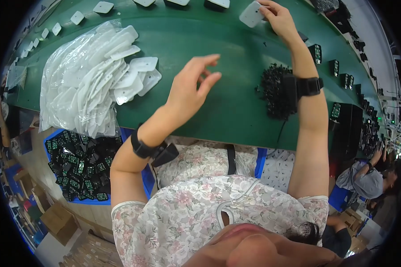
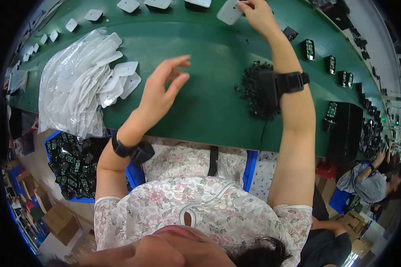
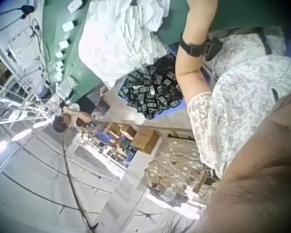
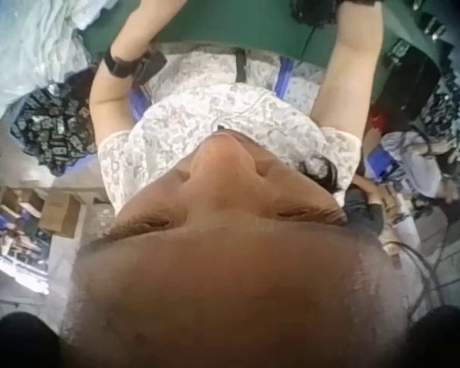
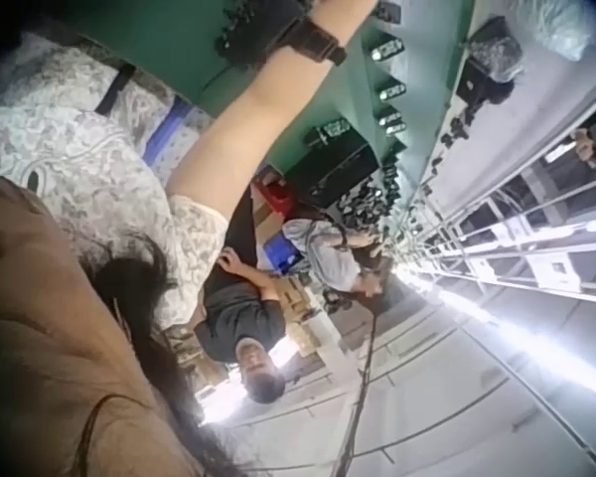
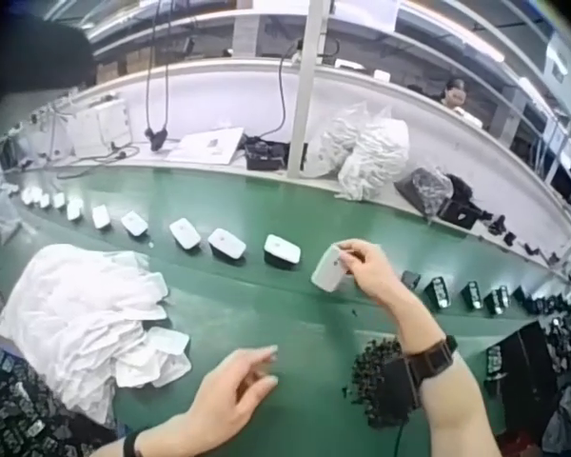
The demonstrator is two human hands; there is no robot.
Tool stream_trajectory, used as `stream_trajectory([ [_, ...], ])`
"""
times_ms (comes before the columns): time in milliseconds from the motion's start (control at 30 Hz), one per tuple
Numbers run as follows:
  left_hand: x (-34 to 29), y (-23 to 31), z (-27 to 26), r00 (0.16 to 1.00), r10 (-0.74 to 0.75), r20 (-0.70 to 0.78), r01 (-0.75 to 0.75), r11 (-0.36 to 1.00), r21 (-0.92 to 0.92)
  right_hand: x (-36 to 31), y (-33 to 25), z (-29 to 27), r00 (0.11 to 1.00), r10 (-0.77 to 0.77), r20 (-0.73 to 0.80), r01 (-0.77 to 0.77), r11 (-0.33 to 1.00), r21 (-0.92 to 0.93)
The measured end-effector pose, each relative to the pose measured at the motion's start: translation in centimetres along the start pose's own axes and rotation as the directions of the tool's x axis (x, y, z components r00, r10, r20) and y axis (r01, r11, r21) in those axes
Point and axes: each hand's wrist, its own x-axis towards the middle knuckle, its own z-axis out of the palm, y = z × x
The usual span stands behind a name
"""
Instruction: Assembling electronic circuit boards into plastic housings on a production line.
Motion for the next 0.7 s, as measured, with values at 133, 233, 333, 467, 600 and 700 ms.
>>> stream_trajectory([
  [133,-3.3,0.7,-3.4,1.000,0.021,0.001,-0.021,0.992,0.128,2.8,-2.1,-0.2,0.955,-0.088,0.285,0.260,0.712,-0.652],
  [233,-4.7,1.4,-5.8,0.997,-0.026,-0.074,0.039,0.984,0.176,5.3,-1.8,-1.9,0.413,-0.655,0.633,0.780,0.613,0.125],
  [333,-6.2,1.2,-8.3,0.971,-0.065,-0.232,0.101,0.984,0.146,7.0,-2.6,-0.6,0.697,0.180,0.694,0.366,0.743,-0.561],
  [467,-7.0,2.4,-11.1,0.943,-0.117,-0.312,0.161,0.980,0.118,6.9,-2.9,0.6,0.715,0.204,0.668,0.283,0.790,-0.544],
  [600,-5.2,3.5,-11.1,0.974,0.016,-0.226,0.071,0.927,0.369,7.4,1.0,-1.9,0.734,0.010,0.679,0.360,0.842,-0.402],
  [700,-2.1,2.8,-10.7,0.982,0.189,0.009,-0.126,0.616,0.778,4.9,-4.5,-0.4,0.812,0.115,0.573,0.273,0.792,-0.546],
])
